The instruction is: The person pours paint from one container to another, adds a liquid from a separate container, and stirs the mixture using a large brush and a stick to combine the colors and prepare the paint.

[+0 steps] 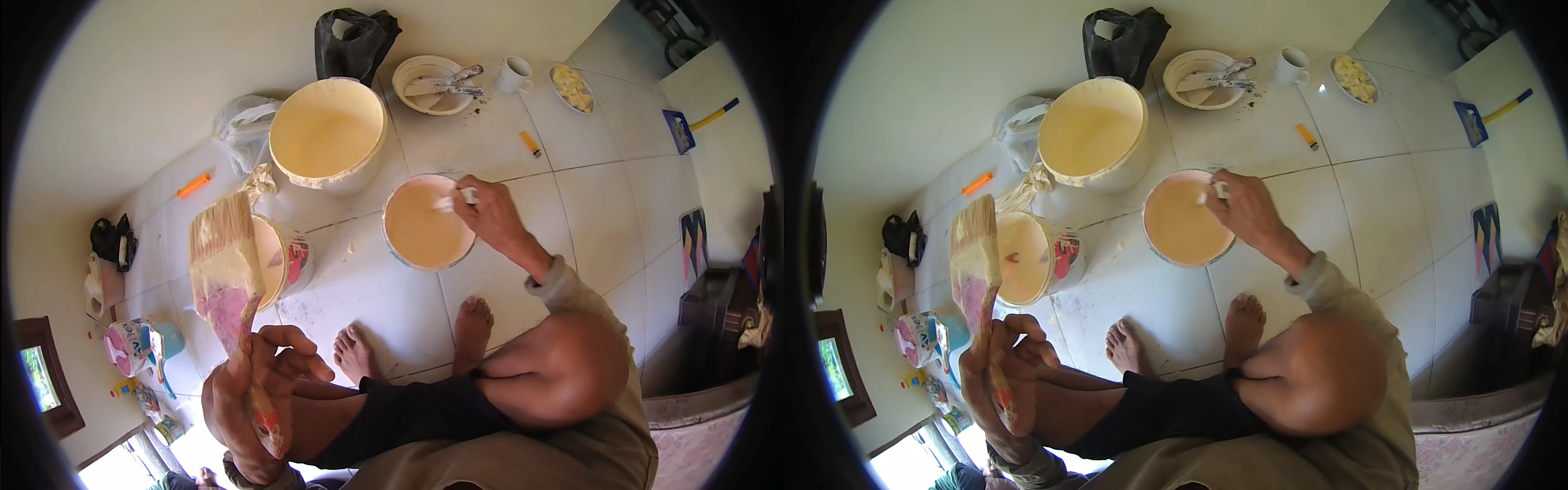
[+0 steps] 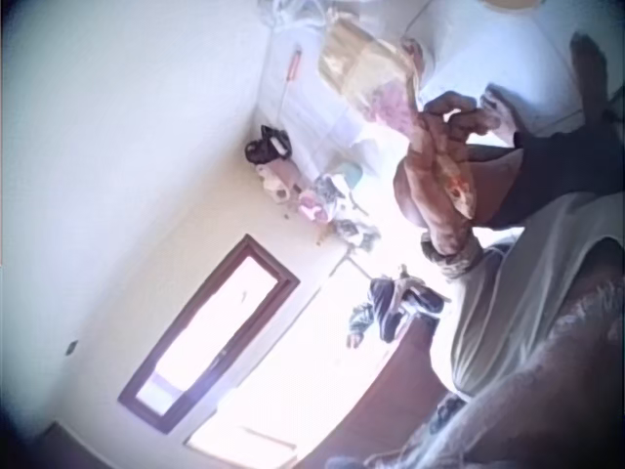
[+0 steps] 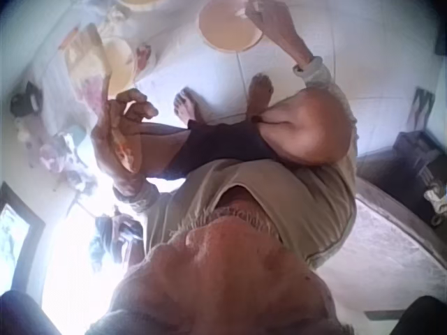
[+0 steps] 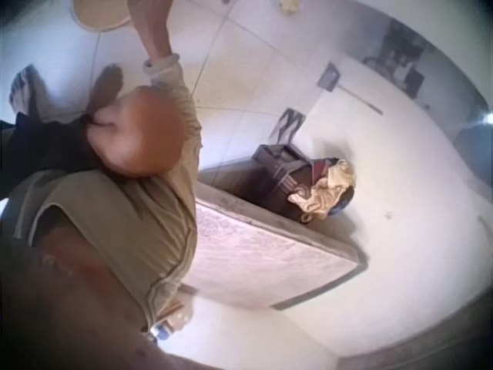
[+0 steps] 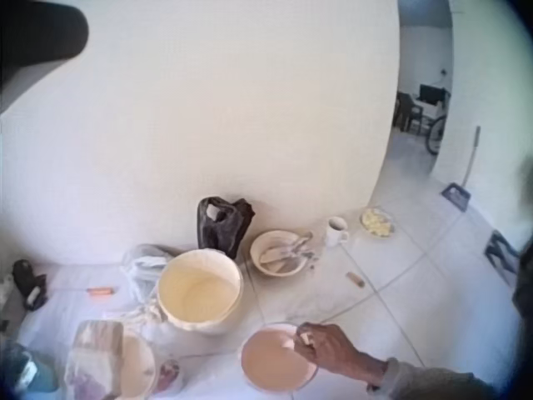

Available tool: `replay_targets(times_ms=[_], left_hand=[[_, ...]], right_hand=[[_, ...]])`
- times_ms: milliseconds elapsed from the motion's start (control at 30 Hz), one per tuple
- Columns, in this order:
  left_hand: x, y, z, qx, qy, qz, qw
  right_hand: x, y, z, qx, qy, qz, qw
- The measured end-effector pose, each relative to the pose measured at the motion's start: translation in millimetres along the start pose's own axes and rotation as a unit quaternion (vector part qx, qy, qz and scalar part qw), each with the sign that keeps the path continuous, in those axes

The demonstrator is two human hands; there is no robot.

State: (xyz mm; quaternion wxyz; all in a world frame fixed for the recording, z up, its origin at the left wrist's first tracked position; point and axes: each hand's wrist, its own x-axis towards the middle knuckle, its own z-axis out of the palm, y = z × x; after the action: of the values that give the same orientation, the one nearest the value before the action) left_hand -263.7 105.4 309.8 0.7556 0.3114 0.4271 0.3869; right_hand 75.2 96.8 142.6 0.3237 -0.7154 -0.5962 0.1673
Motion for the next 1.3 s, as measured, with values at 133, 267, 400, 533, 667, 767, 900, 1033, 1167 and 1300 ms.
replay_targets(times_ms=[133, 267, 400, 533, 667, 767, 900, 1033, 1167, 1300], left_hand=[[-15.3, 12.5, -1.5, -0.014, 0.014, 0.029, 0.999], [-0.5, 0.5, -1.7, -0.030, -0.005, 0.022, 0.999], [-15.0, 8.9, -4.8, -0.010, 0.019, 0.030, 0.999], [-7.0, 5.1, -5.5, -0.014, 0.006, 0.030, 0.999], [-13.0, 6.2, -12.8, -0.036, 0.005, 0.012, 0.999], [-16.7, 8.0, -10.8, -0.004, 0.005, 0.023, 1.000], [-7.0, 3.4, -3.7, -0.030, 0.006, 0.010, 0.999], [-13.4, 4.9, -8.7, 0.001, 0.015, 0.017, 1.000], [-12.9, 6.7, -5.7, -0.004, 0.017, 0.027, 0.999], [-6.4, -2.0, -5.1, -0.023, -0.008, 0.022, 0.999]], right_hand=[[-12.5, -20.8, 4.9, 0.033, -0.038, -0.040, 0.998], [9.4, -2.1, 5.6, 0.032, -0.029, -0.009, 0.999], [-13.6, -2.6, 5.7, 0.008, -0.001, -0.031, 1.000], [-16.6, -6.9, 14.9, 0.047, -0.032, -0.044, 0.997], [6.5, -1.5, -6.2, 0.013, -0.011, 0.026, 1.000], [-28.0, -6.4, -1.0, 0.035, -0.044, -0.026, 0.998], [-7.9, -12.7, 7.2, 0.035, -0.035, -0.040, 0.998], [7.7, 2.3, -5.8, -0.024, -0.009, -0.002, 1.000], [-26.3, -18.4, -2.7, 0.013, -0.075, -0.066, 0.995], [19.4, -13.2, 20.3, 0.101, -0.036, -0.098, 0.989]])
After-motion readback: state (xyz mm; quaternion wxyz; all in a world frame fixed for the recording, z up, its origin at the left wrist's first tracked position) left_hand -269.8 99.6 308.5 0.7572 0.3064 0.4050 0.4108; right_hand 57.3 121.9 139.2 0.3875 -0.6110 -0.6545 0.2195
